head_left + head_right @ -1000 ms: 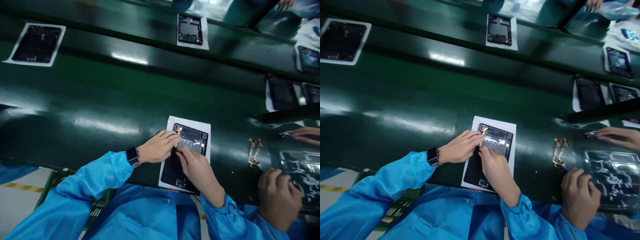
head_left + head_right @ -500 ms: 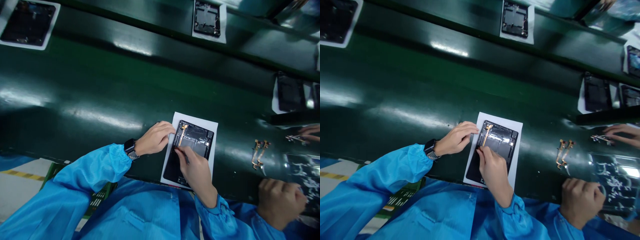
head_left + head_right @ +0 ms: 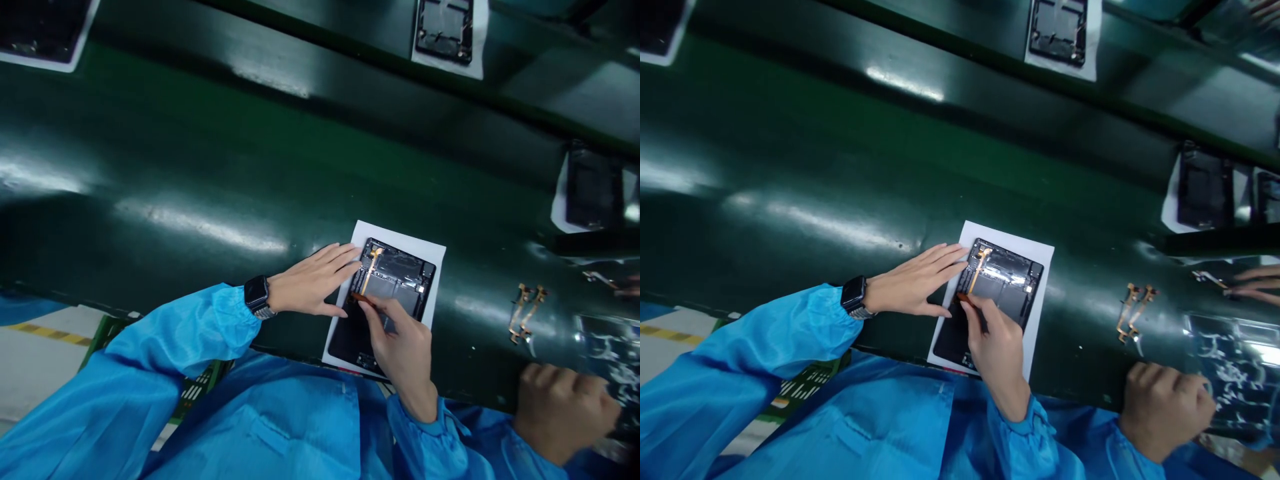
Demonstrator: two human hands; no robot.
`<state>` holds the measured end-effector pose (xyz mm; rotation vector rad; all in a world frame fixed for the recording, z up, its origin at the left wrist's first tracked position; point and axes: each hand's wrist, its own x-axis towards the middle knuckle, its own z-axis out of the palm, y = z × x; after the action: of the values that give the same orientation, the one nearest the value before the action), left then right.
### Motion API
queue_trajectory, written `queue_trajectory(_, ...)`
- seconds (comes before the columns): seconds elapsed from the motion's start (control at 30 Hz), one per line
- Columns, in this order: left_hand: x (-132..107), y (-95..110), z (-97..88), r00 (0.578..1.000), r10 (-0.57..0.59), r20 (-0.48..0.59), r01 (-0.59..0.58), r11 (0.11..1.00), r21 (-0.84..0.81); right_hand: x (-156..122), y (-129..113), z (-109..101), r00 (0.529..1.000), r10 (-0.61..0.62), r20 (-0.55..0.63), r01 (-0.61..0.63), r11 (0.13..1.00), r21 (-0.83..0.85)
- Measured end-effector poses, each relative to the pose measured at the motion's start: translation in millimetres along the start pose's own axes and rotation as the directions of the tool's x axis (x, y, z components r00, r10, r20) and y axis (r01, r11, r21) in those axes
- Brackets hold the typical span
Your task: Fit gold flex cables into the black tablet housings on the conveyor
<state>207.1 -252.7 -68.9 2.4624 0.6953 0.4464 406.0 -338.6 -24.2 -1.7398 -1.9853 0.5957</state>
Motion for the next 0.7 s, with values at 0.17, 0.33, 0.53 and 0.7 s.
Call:
queue_trajectory(0.17,0.7,0.9,-0.6,1.000,-0.006,-0.010,0.006,1.000,-0.003,0.9,-0.5,-1.0,1.000,0.007,0.024,-0.007,0.999,-0.032)
queue_trajectory(0.33,2.9,1.7,1.7,1.000,-0.017,0.001,0.017,1.000,0.011,8.4,-6.1,-0.6,0.996,-0.062,0.060,0.067,0.993,-0.097)
queue_trajectory(0.53,3.8,1.1,2.9,1.000,-0.010,0.001,0.010,1.000,0.024,18.9,-16.2,0.5,0.984,-0.102,0.143,0.133,0.964,-0.230)
queue_trajectory(0.7,2.9,0.8,3.7,1.000,-0.006,-0.019,0.007,0.999,0.043,18.1,-12.8,-11.4,0.986,-0.068,0.150,0.095,0.980,-0.177)
